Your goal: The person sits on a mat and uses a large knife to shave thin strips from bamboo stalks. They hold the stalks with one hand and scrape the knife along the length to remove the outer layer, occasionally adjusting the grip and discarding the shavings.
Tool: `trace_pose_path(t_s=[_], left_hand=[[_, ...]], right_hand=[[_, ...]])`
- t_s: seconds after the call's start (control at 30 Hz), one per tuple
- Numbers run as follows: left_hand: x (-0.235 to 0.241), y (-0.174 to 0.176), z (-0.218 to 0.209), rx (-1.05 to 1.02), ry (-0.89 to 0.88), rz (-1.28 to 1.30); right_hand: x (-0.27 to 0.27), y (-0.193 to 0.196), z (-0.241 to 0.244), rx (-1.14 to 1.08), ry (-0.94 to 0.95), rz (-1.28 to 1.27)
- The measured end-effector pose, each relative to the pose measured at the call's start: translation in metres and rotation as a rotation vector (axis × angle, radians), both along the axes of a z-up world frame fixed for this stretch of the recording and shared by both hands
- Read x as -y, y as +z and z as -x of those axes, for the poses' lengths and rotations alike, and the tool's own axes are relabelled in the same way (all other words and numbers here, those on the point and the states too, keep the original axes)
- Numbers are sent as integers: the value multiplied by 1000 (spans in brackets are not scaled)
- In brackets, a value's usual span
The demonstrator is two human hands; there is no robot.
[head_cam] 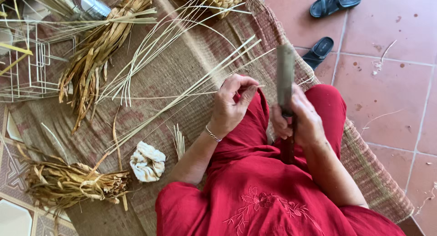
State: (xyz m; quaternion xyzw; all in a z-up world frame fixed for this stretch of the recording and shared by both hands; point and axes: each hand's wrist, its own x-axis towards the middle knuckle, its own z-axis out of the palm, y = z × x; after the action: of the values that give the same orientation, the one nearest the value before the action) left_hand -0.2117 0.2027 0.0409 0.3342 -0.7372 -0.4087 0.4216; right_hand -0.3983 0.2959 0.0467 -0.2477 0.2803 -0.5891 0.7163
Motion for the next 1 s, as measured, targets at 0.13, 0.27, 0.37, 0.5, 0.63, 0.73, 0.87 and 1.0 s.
trace_pose_path(t_s=[0.13, 0.27, 0.37, 0.5, 0.63, 0.73, 0.87, 1.0], left_hand=[[-1, 8, 0, -125, -112, -118], [-6, 23, 2, -62, -114, -153], [-5, 36, 3, -68, -156, -145], [-8, 50, 1, -25, -189, -95], [-8, 55, 3, -75, -247, -124], [-9, 60, 3, 13, -215, -64], [-8, 67, 2, 14, -250, -19], [-10, 71, 3, 32, -262, -5]], right_hand=[[-8, 6, 7, 14, -43, 71], [-15, 8, 7, 105, 77, 78], [-17, 15, 6, 133, 127, 92], [-22, 22, 5, 147, 136, 80], [-25, 24, 6, 160, 143, 87], [-28, 24, 6, 240, 160, 94], [-30, 24, 7, 276, 159, 112], [-35, 26, 7, 312, 160, 123]])
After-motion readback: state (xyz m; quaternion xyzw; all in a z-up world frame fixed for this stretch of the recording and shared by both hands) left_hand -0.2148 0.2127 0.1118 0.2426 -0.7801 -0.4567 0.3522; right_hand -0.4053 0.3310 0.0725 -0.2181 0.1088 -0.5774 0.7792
